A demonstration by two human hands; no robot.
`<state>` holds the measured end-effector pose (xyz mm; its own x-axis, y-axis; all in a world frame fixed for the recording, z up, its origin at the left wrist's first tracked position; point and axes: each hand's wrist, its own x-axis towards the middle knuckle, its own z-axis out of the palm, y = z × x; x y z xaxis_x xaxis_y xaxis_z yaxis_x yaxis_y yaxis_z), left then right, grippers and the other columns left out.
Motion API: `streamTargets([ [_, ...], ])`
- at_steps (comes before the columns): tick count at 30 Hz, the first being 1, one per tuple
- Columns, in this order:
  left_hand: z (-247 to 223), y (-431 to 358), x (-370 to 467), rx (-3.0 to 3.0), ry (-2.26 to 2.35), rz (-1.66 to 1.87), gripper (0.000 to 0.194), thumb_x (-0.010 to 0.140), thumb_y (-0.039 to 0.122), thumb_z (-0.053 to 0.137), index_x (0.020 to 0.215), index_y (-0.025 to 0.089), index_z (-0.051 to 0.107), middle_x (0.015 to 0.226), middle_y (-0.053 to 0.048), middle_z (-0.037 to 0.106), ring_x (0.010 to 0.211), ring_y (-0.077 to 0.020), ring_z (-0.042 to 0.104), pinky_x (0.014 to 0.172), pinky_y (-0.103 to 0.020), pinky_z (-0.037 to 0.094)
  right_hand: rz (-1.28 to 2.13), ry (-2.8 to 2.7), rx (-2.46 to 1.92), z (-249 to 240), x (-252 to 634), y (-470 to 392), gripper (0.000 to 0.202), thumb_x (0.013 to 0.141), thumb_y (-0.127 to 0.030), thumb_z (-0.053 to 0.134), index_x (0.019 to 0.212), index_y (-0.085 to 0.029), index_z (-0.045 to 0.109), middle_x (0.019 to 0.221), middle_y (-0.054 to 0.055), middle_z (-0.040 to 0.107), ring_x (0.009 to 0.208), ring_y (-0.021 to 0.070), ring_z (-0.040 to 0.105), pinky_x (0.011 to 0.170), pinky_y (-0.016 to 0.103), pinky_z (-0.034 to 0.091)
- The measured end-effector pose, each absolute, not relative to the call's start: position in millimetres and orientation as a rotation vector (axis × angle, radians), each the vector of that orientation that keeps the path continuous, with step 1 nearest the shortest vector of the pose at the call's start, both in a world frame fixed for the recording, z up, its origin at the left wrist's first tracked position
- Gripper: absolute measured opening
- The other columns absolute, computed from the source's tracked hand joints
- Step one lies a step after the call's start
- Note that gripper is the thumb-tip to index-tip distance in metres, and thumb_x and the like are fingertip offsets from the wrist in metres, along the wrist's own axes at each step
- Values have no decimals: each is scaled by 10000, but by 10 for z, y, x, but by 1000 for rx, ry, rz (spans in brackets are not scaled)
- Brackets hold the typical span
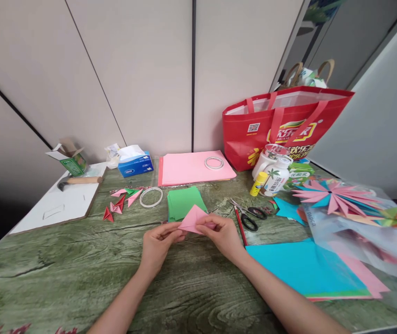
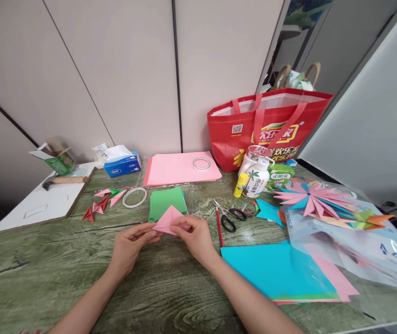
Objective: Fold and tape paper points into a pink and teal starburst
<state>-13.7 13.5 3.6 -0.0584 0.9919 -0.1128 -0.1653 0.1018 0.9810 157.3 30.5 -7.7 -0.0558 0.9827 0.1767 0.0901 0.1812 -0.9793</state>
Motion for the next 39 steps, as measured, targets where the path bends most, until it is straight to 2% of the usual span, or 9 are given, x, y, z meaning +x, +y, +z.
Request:
streamTargets([
  [8,74,123,-128,952,1211,1303,125,520,186,744,628,143,699,599,-1,691,577,-159,652,636,-251,558,1090,-1366,-1119,-53,1554,288,98,622,-262,674,650,-168,662,672,30,644,619,154,571,578,252,442],
  [19,35,122,-113,924,1195,1316,133,536,182,740,641,136,672,566,13,667,549,-127,631,608,-223,540,1002,-1432,-1095,-73,1549,287,89,642,-248,666,669,-164,674,667,26,636,628,145,561,583,236,430],
  [23,45,132,-124,1002,1152,1253,184,552,174,729,726,148,674,675,1,691,607,-127,639,629,-211,524,974,-1490,-1094,-85,1549,283,87,653,-251,653,659,-166,665,667,33,644,633,151,567,583,242,434],
  [26,66,119,-125,1077,1124,1114,308,551,166,729,855,158,675,756,-22,707,688,-159,651,687,-242,517,1016,-1508,-1096,-100,1546,278,83,652,-242,649,679,-163,655,685,35,653,639,152,576,598,248,446],
  [29,67,98,-114,1055,1082,969,387,580,199,714,960,156,654,825,-51,712,733,-203,658,737,-326,518,1070,-1533,-1082,-107,1540,269,96,649,-246,651,698,-164,647,708,32,656,648,150,584,607,248,452],
  [33,44,94,-100,956,1035,967,387,603,244,701,975,151,650,854,-60,708,781,-233,654,780,-393,506,1095,-1556,-1059,-88,1528,254,124,660,-283,649,695,-165,642,722,36,655,659,150,583,609,248,453],
  [39,22,110,-108,949,1080,1005,391,576,250,722,947,143,664,819,-57,713,723,-224,662,747,-377,528,1065,-1640,-1082,-59,1545,256,207,635,-343,678,756,-177,649,774,37,661,719,164,580,656,260,440],
])
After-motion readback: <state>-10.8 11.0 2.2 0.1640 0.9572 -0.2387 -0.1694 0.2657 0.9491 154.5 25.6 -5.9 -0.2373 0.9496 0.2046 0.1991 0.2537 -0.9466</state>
